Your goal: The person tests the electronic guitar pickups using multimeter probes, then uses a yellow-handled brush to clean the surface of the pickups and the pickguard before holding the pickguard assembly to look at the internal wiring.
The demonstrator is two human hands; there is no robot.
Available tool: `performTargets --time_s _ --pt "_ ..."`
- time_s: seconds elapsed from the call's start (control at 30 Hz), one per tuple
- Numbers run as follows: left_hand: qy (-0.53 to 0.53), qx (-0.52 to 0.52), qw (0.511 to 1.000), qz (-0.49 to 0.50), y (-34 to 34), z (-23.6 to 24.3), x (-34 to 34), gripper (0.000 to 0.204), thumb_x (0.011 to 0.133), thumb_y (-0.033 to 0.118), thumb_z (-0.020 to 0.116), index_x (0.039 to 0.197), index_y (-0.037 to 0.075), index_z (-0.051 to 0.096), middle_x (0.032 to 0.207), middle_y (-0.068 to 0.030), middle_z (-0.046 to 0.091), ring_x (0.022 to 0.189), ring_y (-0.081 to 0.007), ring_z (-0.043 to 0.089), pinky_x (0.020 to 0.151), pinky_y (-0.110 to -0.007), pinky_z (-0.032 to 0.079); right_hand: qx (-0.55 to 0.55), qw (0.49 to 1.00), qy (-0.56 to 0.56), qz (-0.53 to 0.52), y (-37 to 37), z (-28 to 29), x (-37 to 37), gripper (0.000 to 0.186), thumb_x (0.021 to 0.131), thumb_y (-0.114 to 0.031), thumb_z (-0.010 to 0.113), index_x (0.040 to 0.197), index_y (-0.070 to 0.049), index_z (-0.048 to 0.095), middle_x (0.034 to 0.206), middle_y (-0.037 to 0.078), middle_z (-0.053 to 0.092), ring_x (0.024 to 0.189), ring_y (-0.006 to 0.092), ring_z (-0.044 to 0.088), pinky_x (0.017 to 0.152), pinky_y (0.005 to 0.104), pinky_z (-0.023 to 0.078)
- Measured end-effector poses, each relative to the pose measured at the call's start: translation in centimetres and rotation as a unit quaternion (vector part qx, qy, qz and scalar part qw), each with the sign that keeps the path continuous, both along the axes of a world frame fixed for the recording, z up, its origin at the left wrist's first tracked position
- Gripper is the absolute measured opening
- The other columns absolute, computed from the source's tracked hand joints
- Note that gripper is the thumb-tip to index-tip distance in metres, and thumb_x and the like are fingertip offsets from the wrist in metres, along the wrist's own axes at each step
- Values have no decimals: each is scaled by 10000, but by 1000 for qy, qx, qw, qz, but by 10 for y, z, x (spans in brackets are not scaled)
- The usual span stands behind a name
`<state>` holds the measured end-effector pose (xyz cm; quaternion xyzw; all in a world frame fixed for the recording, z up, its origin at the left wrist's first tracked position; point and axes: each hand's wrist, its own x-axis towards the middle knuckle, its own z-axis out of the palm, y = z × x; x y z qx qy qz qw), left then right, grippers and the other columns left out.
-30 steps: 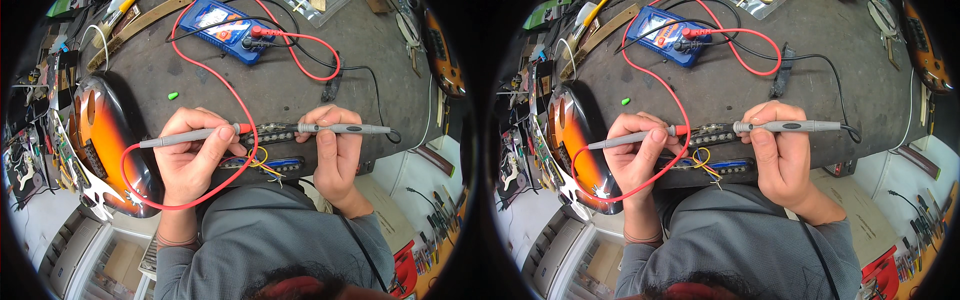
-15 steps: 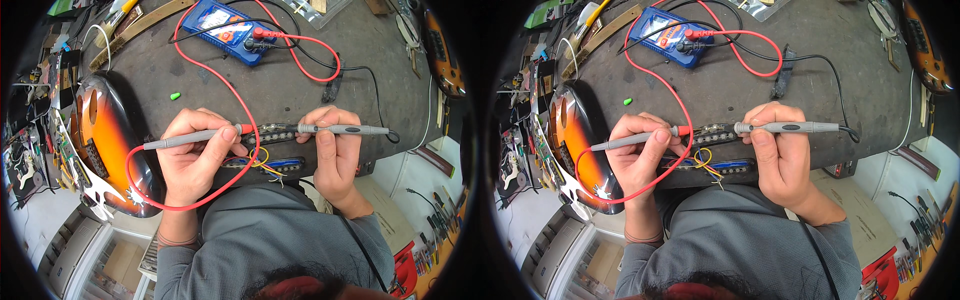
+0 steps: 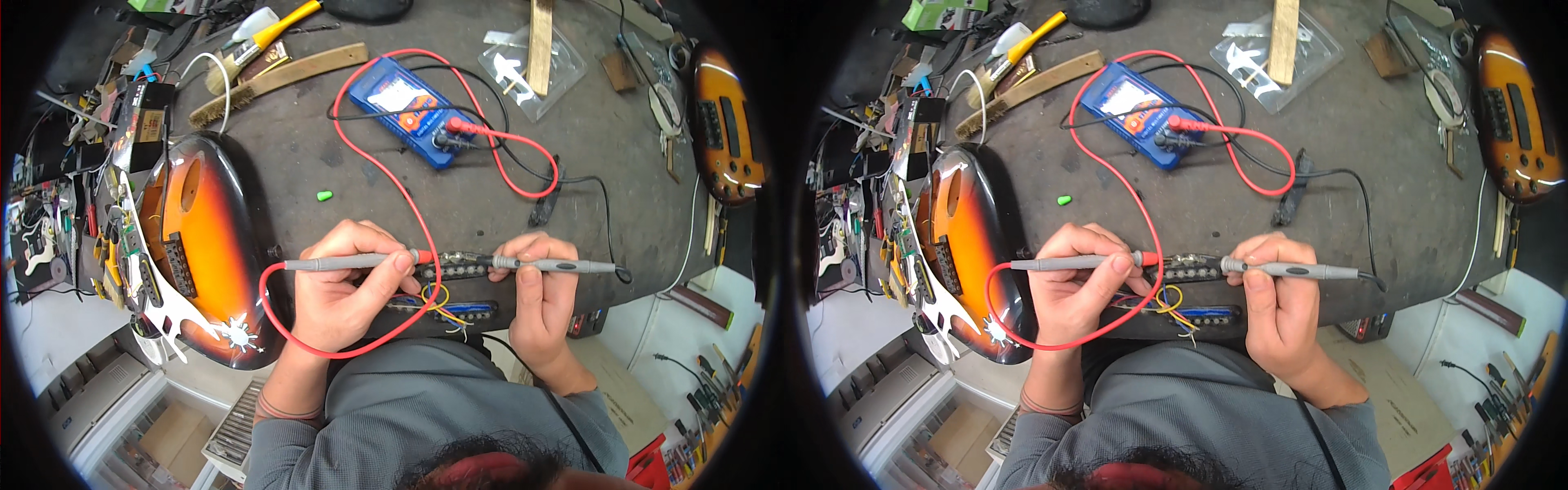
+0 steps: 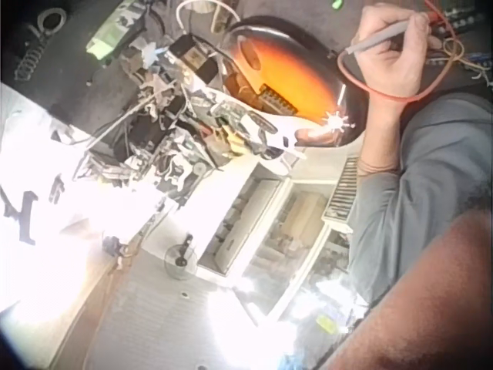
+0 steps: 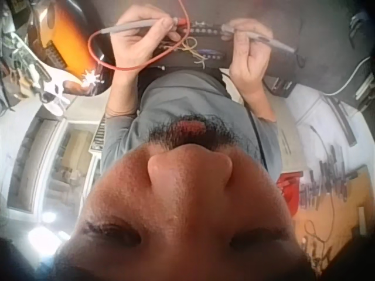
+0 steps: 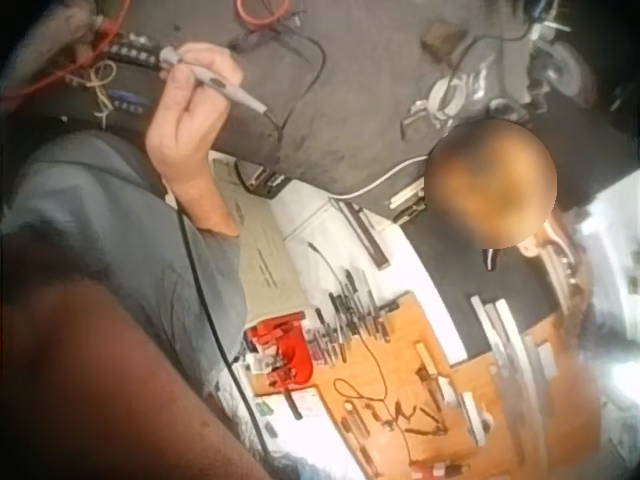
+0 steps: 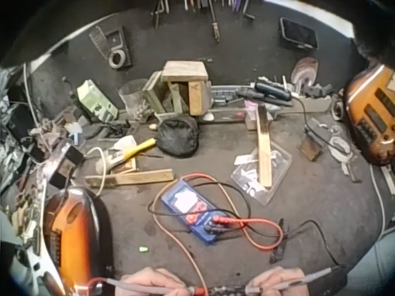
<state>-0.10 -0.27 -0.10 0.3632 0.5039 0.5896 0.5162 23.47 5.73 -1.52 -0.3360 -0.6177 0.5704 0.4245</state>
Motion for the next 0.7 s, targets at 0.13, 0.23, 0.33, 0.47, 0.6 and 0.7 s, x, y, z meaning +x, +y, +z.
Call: performTargets --time_s 0.13,0.23,0.33,0.47,0.6,0.7 --pt "12 10 1000 -4 0 -1 0 39 1020 -35 696 1030 -47 660 924 -125 716 767 -159 758 670 -270 609 1 1000 -2 -4 -1 0 0 126 1111 -24 472 1235 -4 461 1050 175 615 876 165 574 832 323 518" --pt "26 15 1000 -8 1 0 -1 43 1019 -28 701 1024 -46 663 920 -125 714 765 -161 759 667 -268 608 5 1000 -4 -2 0 0 0 126 1110 -17 466 1236 -6 462 1046 172 615 874 163 576 829 320 520" --pt "22 8 1000 -8 1 1 -1 46 1019 -21 705 1014 -42 664 919 -123 715 760 -160 758 661 -268 606 2 1000 -8 -2 0 0 1 126 1108 -10 465 1234 -5 461 1049 171 617 873 163 578 826 315 521" --pt "21 3 1000 -8 1 1 0 48 1018 -19 706 1011 -41 663 909 -121 717 755 -159 757 656 -267 605 2 1000 -11 -3 0 1 1 125 1107 -3 462 1232 -4 462 1051 173 621 874 162 580 826 312 522" --pt "23 5 1000 -4 1 1 0 45 1018 -21 704 1015 -42 665 905 -125 718 758 -159 758 656 -266 603 8 1000 -15 -3 1 1 0 122 1105 -2 465 1228 -3 464 1045 173 629 869 161 581 822 312 523" --pt "33 13 999 -11 2 -1 -1 44 1019 -23 702 1019 -47 665 916 -131 715 763 -162 760 658 -269 613 10 1000 -15 -8 1 0 0 118 1105 -6 470 1223 -1 466 1038 173 632 863 161 581 817 313 524"
